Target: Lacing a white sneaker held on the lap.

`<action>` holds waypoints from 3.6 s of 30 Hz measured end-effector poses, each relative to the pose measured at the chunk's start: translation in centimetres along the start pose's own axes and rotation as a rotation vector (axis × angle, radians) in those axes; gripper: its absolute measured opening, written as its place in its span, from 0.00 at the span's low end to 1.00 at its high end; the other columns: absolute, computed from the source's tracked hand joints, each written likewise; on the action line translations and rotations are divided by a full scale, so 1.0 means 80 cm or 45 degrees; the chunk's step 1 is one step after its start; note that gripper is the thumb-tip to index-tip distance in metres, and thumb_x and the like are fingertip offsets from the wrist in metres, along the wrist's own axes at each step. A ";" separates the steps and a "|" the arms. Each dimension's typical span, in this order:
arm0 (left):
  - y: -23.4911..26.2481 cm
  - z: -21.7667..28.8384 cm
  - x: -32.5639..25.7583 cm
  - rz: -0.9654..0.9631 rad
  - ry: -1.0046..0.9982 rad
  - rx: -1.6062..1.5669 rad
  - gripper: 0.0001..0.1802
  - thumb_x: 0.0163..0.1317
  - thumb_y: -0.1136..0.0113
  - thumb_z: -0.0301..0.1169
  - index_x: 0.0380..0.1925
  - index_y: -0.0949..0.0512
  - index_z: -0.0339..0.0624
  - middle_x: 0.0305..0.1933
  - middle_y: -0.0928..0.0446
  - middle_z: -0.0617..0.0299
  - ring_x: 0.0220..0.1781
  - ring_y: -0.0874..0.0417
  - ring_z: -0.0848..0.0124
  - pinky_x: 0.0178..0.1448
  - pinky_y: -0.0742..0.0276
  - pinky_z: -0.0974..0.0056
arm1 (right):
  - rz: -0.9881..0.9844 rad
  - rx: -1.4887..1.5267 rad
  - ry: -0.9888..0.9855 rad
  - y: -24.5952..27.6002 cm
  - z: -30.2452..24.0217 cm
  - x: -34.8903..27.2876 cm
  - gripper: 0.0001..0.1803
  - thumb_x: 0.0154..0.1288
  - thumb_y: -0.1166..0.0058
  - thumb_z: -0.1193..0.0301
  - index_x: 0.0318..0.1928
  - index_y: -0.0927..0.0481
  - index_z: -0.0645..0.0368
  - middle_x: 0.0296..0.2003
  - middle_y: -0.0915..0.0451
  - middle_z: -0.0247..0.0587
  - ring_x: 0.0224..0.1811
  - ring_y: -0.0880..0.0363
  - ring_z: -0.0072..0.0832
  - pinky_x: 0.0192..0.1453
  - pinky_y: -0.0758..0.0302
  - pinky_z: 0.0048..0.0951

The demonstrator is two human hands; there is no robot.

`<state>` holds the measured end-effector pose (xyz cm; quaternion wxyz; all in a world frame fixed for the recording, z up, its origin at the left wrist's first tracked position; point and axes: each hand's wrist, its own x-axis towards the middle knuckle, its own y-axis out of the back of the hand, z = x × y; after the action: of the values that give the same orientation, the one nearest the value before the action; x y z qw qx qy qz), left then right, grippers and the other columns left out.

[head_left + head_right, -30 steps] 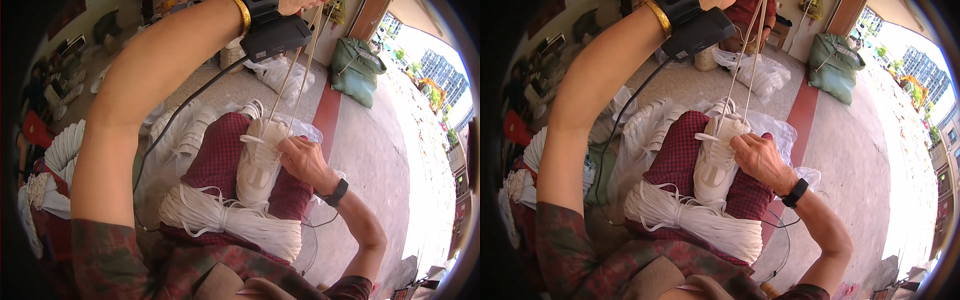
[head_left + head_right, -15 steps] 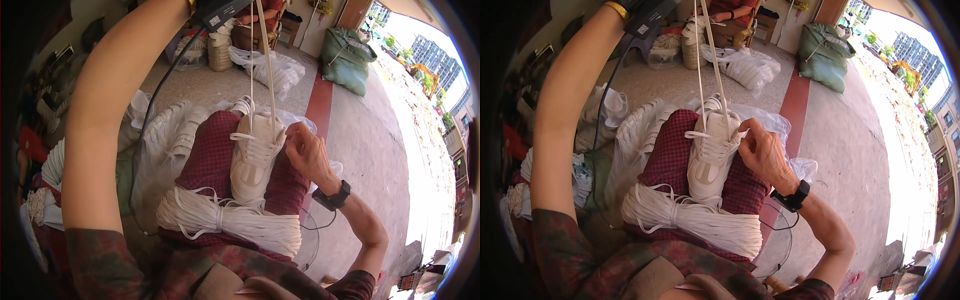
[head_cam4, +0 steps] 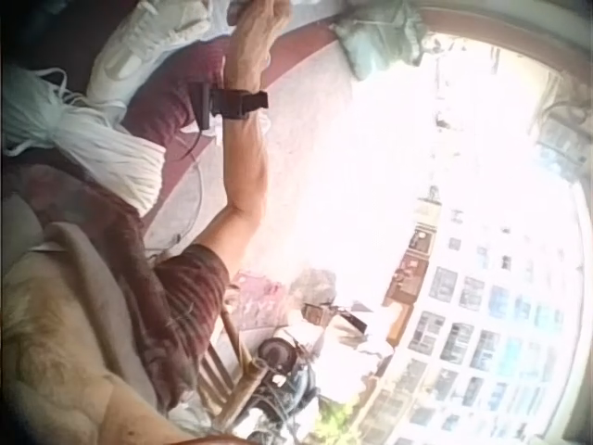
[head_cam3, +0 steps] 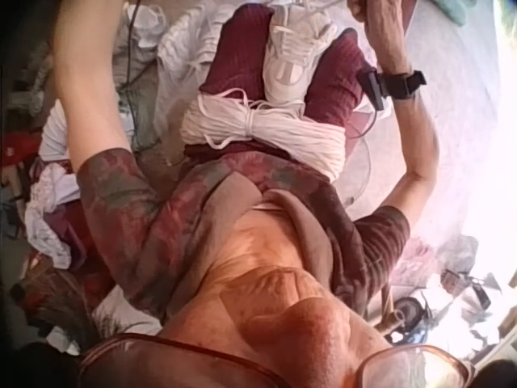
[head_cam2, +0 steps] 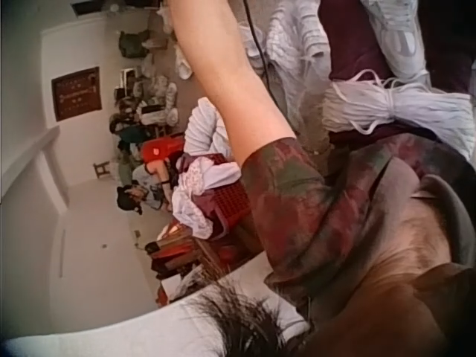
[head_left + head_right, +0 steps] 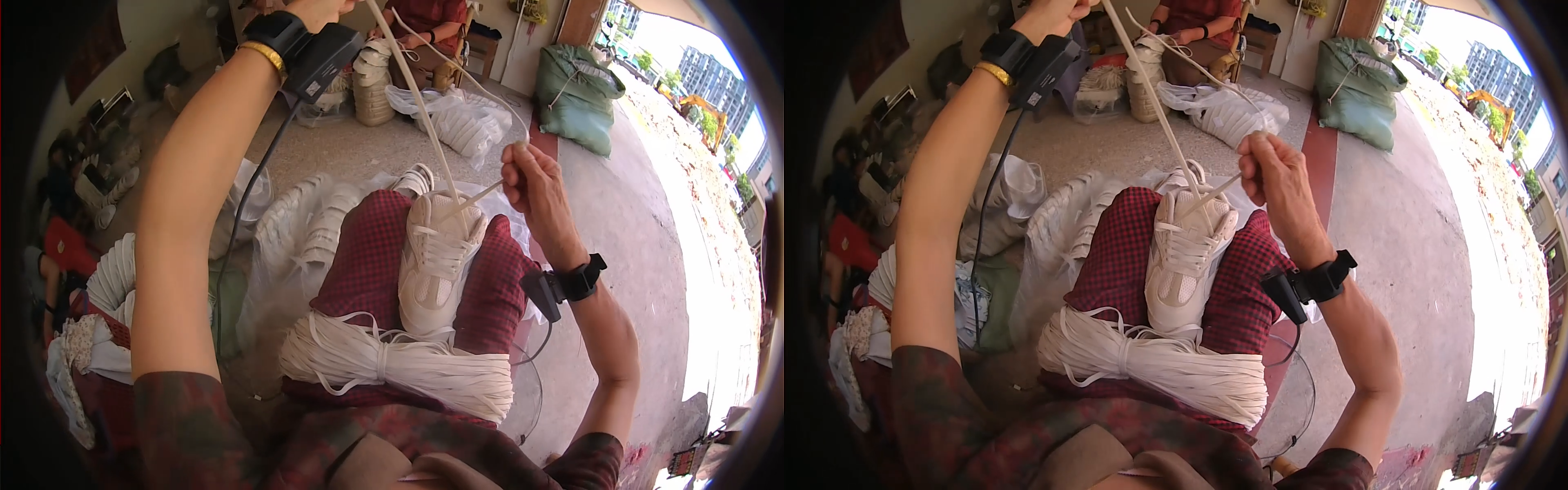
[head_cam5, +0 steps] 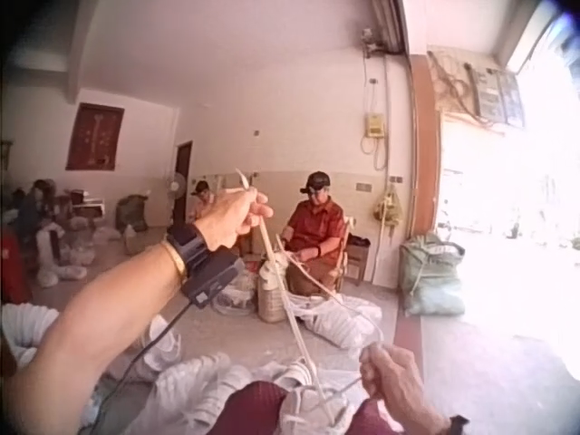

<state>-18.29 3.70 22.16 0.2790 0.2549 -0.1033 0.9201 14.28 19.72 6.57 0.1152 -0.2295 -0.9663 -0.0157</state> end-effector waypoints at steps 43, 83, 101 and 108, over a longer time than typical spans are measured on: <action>0.146 -0.127 -0.299 -0.595 -0.978 1.702 0.12 0.59 0.39 0.23 0.44 0.22 0.45 0.32 0.29 0.58 0.35 0.21 0.57 0.37 0.23 0.56 | -0.416 -1.808 0.800 0.135 0.049 -0.071 0.07 0.66 0.45 0.76 0.43 0.28 0.57 0.29 0.22 0.41 0.31 0.19 0.41 0.31 0.23 0.41; -0.066 -0.153 -0.386 -0.236 0.380 -0.049 0.10 0.70 0.38 0.24 0.48 0.16 0.35 0.42 0.17 0.66 0.42 0.19 0.81 0.50 0.20 0.74 | 0.112 -0.294 -0.006 0.008 0.097 -0.071 0.05 0.64 0.36 0.76 0.34 0.19 0.65 0.26 0.17 0.31 0.27 0.23 0.15 0.31 0.25 0.22; -0.071 -0.146 -0.397 -0.108 0.449 -0.099 0.10 0.69 0.37 0.27 0.47 0.17 0.34 0.41 0.15 0.61 0.41 0.15 0.77 0.47 0.15 0.69 | -0.087 -0.751 0.270 -0.004 0.081 -0.058 0.08 0.55 0.49 0.83 0.36 0.21 0.62 0.25 0.21 0.41 0.25 0.23 0.30 0.33 0.26 0.33; -0.069 -0.146 -0.392 -0.130 0.339 0.191 0.06 0.64 0.37 0.22 0.40 0.16 0.33 0.36 0.16 0.64 0.37 0.16 0.80 0.44 0.18 0.73 | -0.374 -0.878 0.338 0.007 0.052 -0.050 0.16 0.53 0.48 0.86 0.43 0.18 0.63 0.28 0.14 0.46 0.29 0.15 0.34 0.37 0.20 0.33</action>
<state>2.42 -2.30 -3.97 0.3169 0.1558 0.0165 0.9354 17.06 18.82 1.57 0.1519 -0.1101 -0.9037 -0.3850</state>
